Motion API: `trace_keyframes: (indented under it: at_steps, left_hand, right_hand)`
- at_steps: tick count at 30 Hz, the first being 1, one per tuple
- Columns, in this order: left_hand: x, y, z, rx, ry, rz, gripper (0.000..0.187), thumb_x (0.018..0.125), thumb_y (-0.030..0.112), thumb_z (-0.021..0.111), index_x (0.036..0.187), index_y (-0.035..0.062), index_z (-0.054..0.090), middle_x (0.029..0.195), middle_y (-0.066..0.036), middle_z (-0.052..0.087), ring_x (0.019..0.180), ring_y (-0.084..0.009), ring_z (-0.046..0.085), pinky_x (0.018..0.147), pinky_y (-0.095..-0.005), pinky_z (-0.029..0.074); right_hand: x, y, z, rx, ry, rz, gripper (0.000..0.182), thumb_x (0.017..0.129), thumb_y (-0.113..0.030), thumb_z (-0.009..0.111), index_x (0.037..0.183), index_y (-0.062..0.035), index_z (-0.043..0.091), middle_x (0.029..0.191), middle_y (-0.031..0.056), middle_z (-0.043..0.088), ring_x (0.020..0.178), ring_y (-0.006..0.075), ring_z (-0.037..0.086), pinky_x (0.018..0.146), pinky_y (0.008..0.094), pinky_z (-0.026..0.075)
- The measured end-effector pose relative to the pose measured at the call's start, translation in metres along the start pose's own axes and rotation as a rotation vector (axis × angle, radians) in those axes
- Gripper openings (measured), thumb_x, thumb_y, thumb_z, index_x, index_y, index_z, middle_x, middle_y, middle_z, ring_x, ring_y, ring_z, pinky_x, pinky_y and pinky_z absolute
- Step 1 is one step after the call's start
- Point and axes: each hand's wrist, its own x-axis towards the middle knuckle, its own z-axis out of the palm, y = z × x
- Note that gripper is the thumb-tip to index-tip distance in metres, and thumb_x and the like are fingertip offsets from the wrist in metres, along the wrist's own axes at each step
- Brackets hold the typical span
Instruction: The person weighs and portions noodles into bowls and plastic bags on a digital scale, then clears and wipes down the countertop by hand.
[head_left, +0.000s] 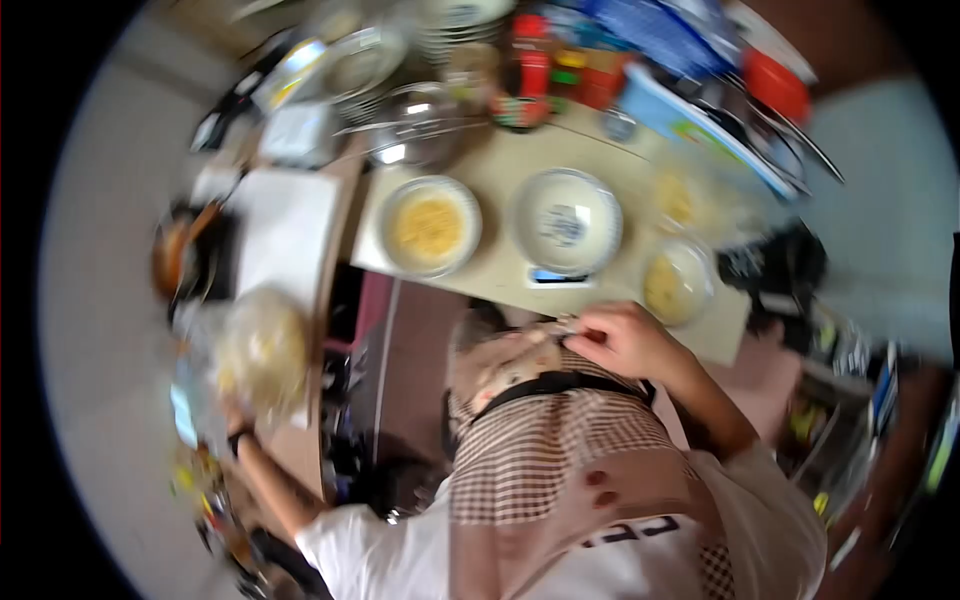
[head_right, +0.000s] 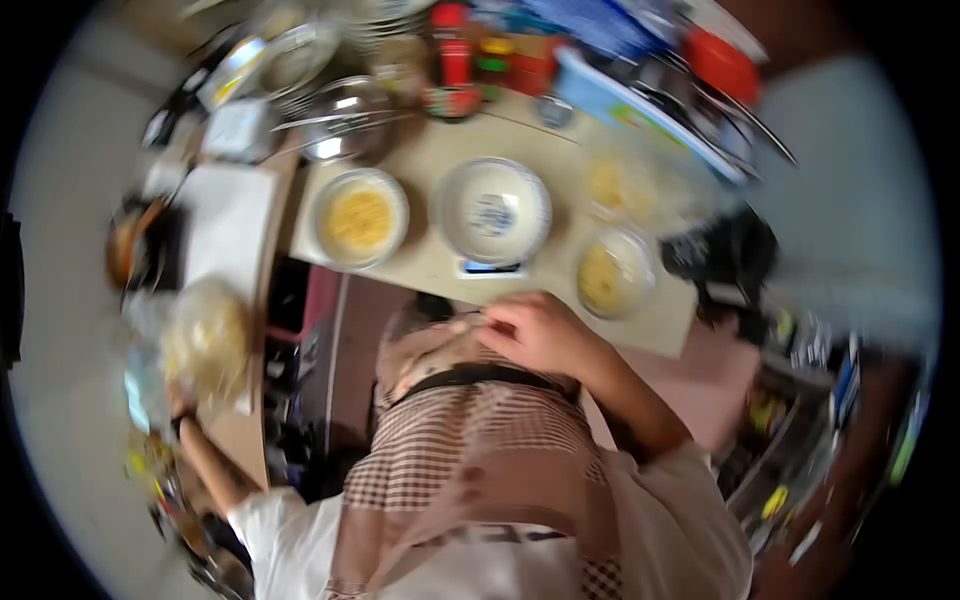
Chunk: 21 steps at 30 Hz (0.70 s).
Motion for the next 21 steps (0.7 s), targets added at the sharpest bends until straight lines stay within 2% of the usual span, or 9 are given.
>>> trace_keyframes:
  at_steps: [2,3,4,5,7,10,11,15,21]
  left_hand:
    - [-0.017,-0.017,-0.036,-0.037,0.177,-0.039,0.050,0.097,0.018,0.056,0.143,-0.0008,0.046,0.145,-0.025,0.048,0.136,-0.0394,0.042,0.115,-0.0437,0.035]
    - [-0.045,0.030,-0.099,-0.317,0.304,-0.154,0.048,0.099,0.024,0.058,0.137,-0.0034,0.051,0.136,-0.027,0.055,0.129,-0.0402,0.049,0.109,-0.0432,0.039]
    - [-0.041,0.024,-0.102,-0.321,0.478,-0.096,0.050,0.098,0.029,0.061,0.137,-0.0008,0.052,0.132,-0.025,0.059,0.121,-0.0390,0.056,0.103,-0.0436,0.043]
    - [-0.072,0.073,-0.159,-0.403,0.534,-0.132,0.041,0.100,0.026,0.060,0.133,0.0032,0.057,0.127,-0.021,0.062,0.109,-0.0348,0.061,0.094,-0.0435,0.048]
    - [-0.106,0.130,-0.224,-0.566,0.777,0.064,0.031,0.101,0.022,0.059,0.127,0.0056,0.063,0.117,-0.015,0.067,0.093,-0.0244,0.063,0.079,-0.0367,0.050]
    - [-0.144,0.216,-0.284,-0.777,0.865,0.140,0.024,0.101,0.016,0.059,0.120,0.0033,0.067,0.104,-0.010,0.069,0.082,-0.0150,0.059,0.069,-0.0289,0.046]
    - [-0.151,0.246,-0.293,-0.908,0.934,0.267,0.021,0.101,0.012,0.058,0.117,0.0023,0.068,0.098,-0.007,0.070,0.076,-0.0104,0.055,0.063,-0.0238,0.042]
    - [-0.181,0.357,-0.319,-0.911,0.739,0.690,0.019,0.094,0.003,0.064,0.112,0.0013,0.069,0.092,-0.007,0.068,0.070,-0.0099,0.052,0.061,-0.0229,0.040]
    - [-0.264,0.500,-0.339,-0.879,0.340,0.929,0.018,0.083,-0.008,0.067,0.098,0.0007,0.071,0.083,-0.010,0.066,0.068,-0.0208,0.063,0.061,-0.0307,0.050]
  right_hand:
    - [-0.015,0.021,-0.021,-0.023,0.062,0.077,0.015,0.085,-0.017,0.072,0.083,-0.0033,0.066,0.076,0.0126,0.066,0.066,0.0297,0.064,0.061,0.0381,0.050]
    - [-0.023,0.030,-0.028,-0.034,0.093,0.127,0.014,0.085,-0.016,0.072,0.085,-0.0031,0.067,0.077,0.0123,0.067,0.067,0.0289,0.064,0.062,0.0377,0.050]
    - [-0.030,0.031,-0.040,-0.027,0.193,0.165,0.013,0.086,-0.015,0.071,0.087,-0.0025,0.068,0.078,0.0123,0.067,0.068,0.0259,0.065,0.062,0.0368,0.050]
    - [-0.042,0.055,-0.049,-0.002,0.288,0.203,0.010,0.088,-0.012,0.069,0.089,-0.0020,0.067,0.077,0.0119,0.066,0.067,0.0212,0.063,0.062,0.0341,0.049]
    - [-0.053,0.102,-0.074,-0.056,0.659,0.238,0.005,0.091,-0.006,0.065,0.092,-0.0013,0.064,0.074,0.0100,0.063,0.065,0.0159,0.059,0.061,0.0296,0.048]
    - [-0.043,0.155,-0.136,-0.285,0.773,0.486,0.011,0.095,-0.011,0.059,0.097,-0.0021,0.065,0.084,0.0164,0.069,0.075,0.0331,0.068,0.067,0.0383,0.052]
    - [-0.037,0.186,-0.148,-0.326,0.761,0.439,0.014,0.096,-0.012,0.055,0.100,-0.0030,0.066,0.088,0.0186,0.070,0.083,0.0368,0.067,0.073,0.0414,0.053]
    - [-0.005,0.331,-0.145,-0.468,0.492,0.502,0.026,0.095,-0.011,0.048,0.112,-0.0060,0.067,0.103,0.0230,0.069,0.102,0.0395,0.066,0.090,0.0479,0.051]
    - [0.002,0.369,-0.146,-0.571,0.422,0.679,0.032,0.093,-0.015,0.048,0.119,-0.0098,0.066,0.114,0.0208,0.068,0.108,0.0397,0.064,0.093,0.0466,0.051]
